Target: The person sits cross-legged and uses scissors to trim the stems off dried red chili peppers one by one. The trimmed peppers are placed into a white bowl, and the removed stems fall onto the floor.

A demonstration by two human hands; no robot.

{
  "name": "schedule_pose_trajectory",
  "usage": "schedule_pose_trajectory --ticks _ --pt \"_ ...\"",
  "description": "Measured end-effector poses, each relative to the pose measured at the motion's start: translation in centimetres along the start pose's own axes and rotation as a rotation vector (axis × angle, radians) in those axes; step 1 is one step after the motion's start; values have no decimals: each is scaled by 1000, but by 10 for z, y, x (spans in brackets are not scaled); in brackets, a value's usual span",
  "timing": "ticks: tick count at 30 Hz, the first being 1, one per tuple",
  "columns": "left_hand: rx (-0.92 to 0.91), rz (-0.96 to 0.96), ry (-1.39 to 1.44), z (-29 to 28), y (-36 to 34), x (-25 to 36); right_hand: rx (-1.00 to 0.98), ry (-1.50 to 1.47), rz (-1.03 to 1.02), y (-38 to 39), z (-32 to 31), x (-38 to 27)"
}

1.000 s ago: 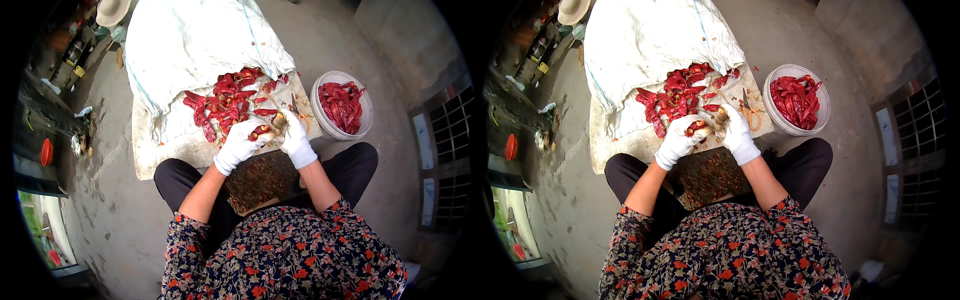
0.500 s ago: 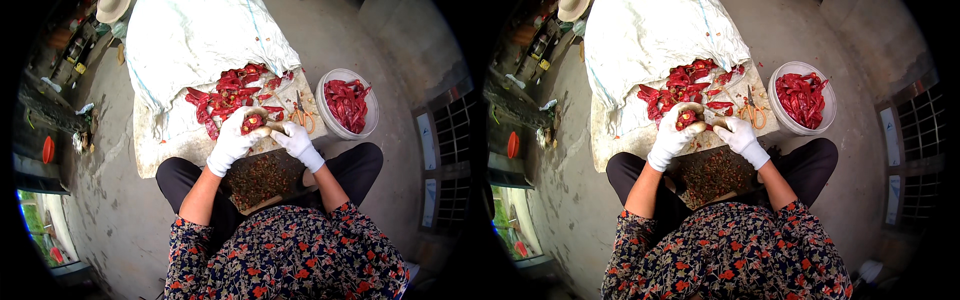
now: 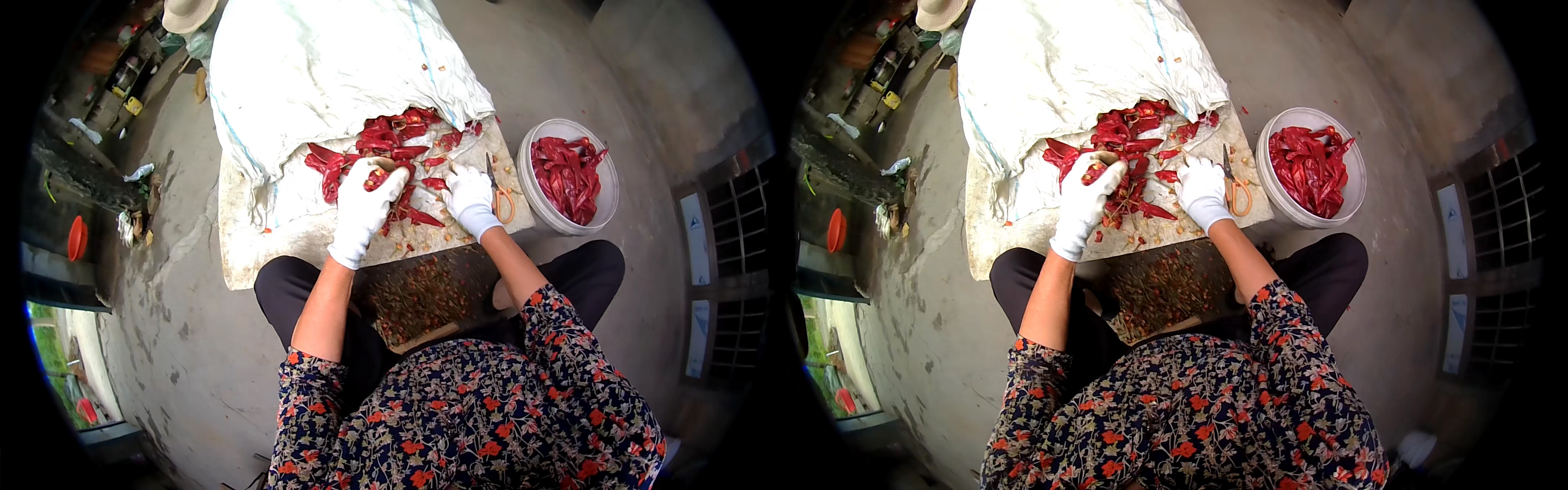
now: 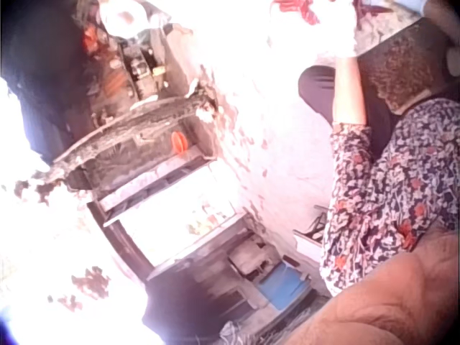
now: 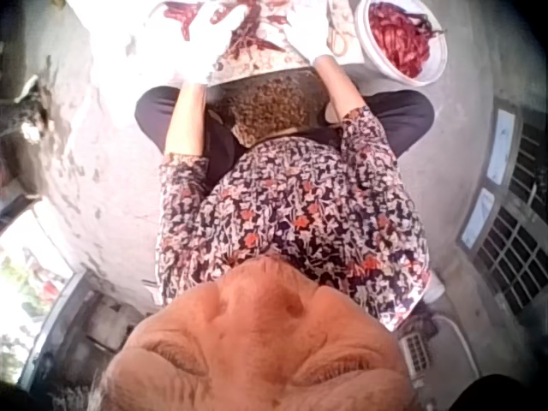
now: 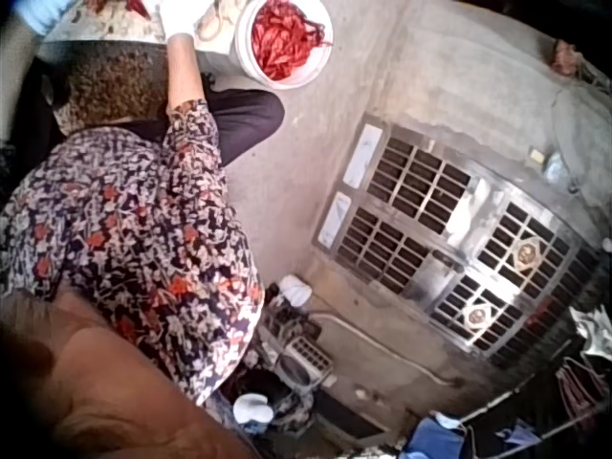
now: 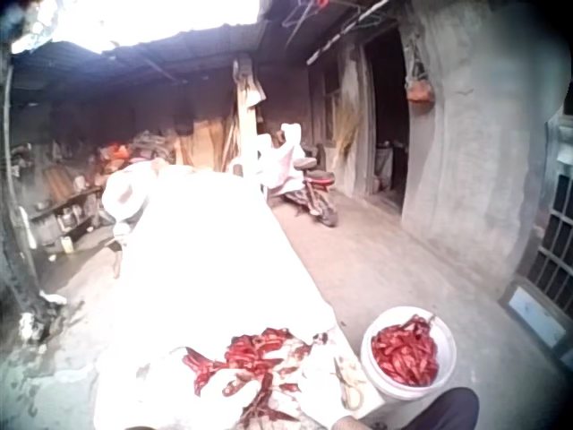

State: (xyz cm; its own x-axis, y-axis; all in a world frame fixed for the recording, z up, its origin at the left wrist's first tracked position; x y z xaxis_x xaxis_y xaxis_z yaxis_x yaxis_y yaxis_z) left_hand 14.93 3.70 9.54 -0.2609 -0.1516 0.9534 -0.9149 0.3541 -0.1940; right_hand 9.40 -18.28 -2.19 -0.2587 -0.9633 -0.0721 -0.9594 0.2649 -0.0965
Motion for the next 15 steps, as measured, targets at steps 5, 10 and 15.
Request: schedule_pose_trajectory --ticks 5,10,15 --pt "-144 -153 -74 15 -2 -33 -15 -117 94 -10 -15 0" --pt "-148 -178 275 40 6 -28 148 -1174 236 17 -21 3" --pt "-139 -215 467 41 5 -59 152 -695 -178 28 -59 -40"
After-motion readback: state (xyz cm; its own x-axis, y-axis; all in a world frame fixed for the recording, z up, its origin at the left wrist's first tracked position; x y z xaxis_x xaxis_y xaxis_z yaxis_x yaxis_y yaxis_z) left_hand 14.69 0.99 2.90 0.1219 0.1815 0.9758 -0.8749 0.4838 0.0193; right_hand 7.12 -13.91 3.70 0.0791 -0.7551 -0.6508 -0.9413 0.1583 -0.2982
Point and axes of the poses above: each hand's wrist, its own y-axis away from the middle knuckle, its own z-axis out of the palm, x = y × z, the point moved 8 cm from there along -y, towards the middle knuckle, and after that the axes turned 1 degree about -x, right-handed, at the moved point
